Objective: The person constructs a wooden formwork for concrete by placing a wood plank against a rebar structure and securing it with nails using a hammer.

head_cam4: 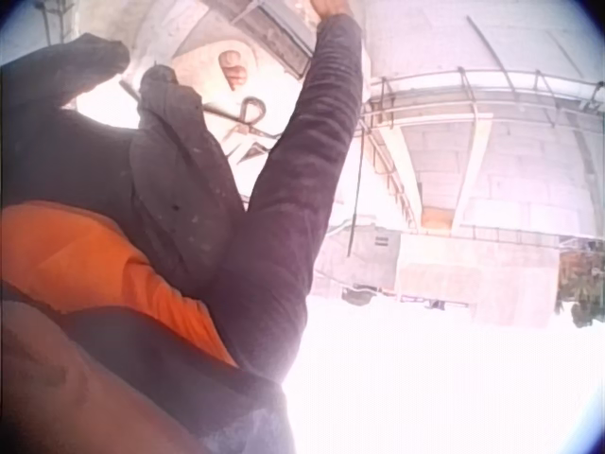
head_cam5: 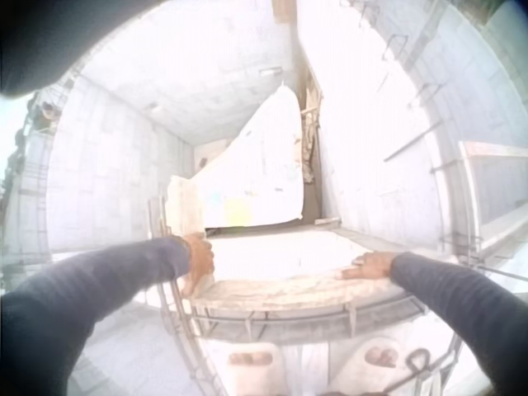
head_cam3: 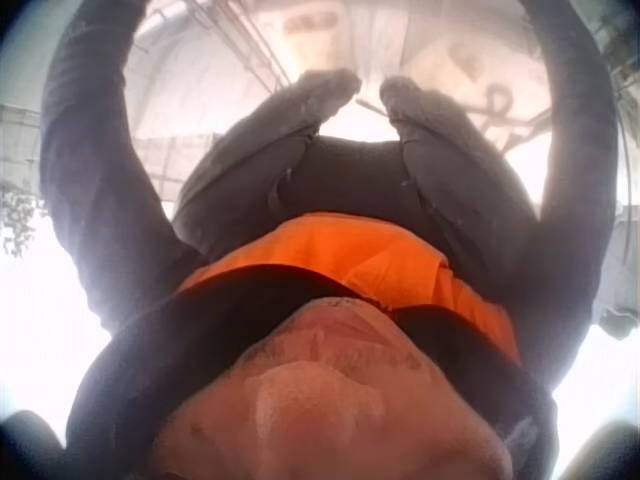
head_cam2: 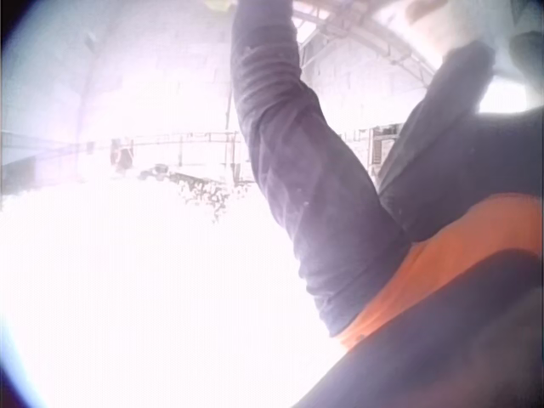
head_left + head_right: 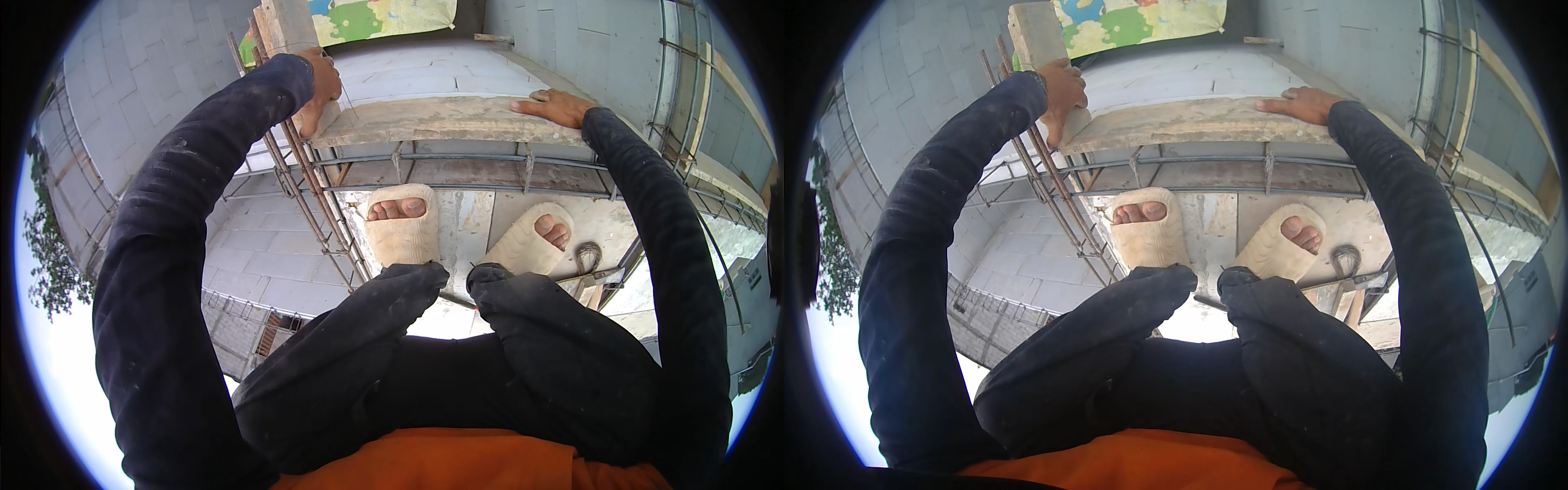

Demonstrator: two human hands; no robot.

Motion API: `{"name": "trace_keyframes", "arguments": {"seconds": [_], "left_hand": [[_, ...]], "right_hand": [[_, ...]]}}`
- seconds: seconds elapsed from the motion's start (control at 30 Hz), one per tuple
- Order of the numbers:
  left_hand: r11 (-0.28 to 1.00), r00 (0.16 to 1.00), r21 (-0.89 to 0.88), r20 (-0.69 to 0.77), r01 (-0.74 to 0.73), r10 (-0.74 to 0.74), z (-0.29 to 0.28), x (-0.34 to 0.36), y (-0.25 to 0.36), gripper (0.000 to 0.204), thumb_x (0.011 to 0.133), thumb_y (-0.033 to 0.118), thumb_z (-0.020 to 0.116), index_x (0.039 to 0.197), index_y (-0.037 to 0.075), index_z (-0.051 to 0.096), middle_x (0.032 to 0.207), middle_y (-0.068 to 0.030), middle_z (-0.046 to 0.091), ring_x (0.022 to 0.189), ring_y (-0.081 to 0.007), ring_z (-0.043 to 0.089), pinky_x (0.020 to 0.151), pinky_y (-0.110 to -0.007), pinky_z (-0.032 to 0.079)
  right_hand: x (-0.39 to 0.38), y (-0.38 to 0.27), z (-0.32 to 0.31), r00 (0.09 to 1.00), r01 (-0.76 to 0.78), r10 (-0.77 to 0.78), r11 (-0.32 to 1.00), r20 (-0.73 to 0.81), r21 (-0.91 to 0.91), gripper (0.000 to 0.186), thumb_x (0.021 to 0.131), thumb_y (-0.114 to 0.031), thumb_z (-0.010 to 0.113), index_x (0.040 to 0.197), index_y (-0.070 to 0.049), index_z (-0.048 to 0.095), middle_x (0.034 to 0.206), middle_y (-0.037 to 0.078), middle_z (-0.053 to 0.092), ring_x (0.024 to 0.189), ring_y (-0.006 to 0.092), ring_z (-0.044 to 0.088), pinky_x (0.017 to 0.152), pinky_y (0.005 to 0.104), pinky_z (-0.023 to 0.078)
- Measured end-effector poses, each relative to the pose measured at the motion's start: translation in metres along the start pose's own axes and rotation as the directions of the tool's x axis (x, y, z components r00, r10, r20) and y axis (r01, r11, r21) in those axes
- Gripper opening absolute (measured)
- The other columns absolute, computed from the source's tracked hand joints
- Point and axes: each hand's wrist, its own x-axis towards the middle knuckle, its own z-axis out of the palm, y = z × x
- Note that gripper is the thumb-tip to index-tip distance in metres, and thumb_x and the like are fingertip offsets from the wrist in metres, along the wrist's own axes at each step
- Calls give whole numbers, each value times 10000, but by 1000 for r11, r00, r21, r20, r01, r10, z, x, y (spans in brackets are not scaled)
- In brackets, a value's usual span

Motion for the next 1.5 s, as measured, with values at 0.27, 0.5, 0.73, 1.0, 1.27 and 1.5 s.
{"name": "trace_keyframes", "arguments": {"seconds": [0.27, 0.5, 0.73, 1.0, 1.27, 1.5], "left_hand": [[998, 999, -46, 33, -39, 41, -8, -8, 3, 910, 483, 525, 868, 1309, 165, 745, 1264, -36, 696, 1313, -209, 557, 1132, -391, 368], [999, 999, -36, 8, -41, 41, -2, -5, 1, 886, 509, 527, 853, 1315, 176, 739, 1289, -46, 682, 1321, -221, 555, 1168, -416, 348], [996, 997, -63, -50, -57, 54, 7, -1, 1, 941, 491, 584, 849, 1329, 175, 728, 1292, -70, 666, 1365, -258, 524, 1232, -451, 296], [993, 996, -90, -53, -78, 74, -3, 6, -3, 1068, 466, 654, 863, 1394, 158, 684, 1463, -141, 595, 1479, -315, 439, 1298, -518, 213], [816, 999, -577, -10, 37, -52, -64, -8, 23, 816, 840, 487, 692, 1548, 109, 541, 1539, -238, 551, 1423, -392, 528, 1205, -387, 398], [435, 845, -832, -477, -345, -242, -70, 107, 104, 746, 1051, 588, 445, 1571, 54, 492, 1571, -263, 510, 1471, -397, 472, 1230, -407, 346]], "right_hand": [[-3, 0, 1, 999, -27, 28, 1000, -26, 12, 1361, 738, -1001, 475, 1600, 48, 390, 1668, 313, 322, 1566, 444, 300, 1285, 522, 248], [0, 4, 2, 999, -27, 28, 1000, -32, 16, 1367, 730, -1004, 483, 1603, 43, 387, 1670, 309, 321, 1571, 440, 289, 1287, 520, 243], [3, 6, 4, 999, -31, 31, 999, -14, 13, 1365, 717, -1015, 468, 1603, 21, 404, 1676, 291, 322, 1575, 430, 286, 1290, 514, 241], [-3, 10, 2, 999, -35, 35, 999, -18, 31, 1349, 709, -1009, 489, 1605, -3, 416, 1675, 268, 344, 1561, 427, 320, 1275, 528, 274], [2, 13, 5, 998, -64, 63, 998, 18, 20, 1381, 610, -1071, 471, 1622, -132, 439, 1645, 189, 441, 1523, 401, 409, 1249, 583, 309], [0, 6, -3, 997, -72, 71, 997, 30, 29, 1359, 620, -1050, 508, 1587, -95, 489, 1596, 201, 503, 1487, 388, 463, 1227, 587, 336]]}}
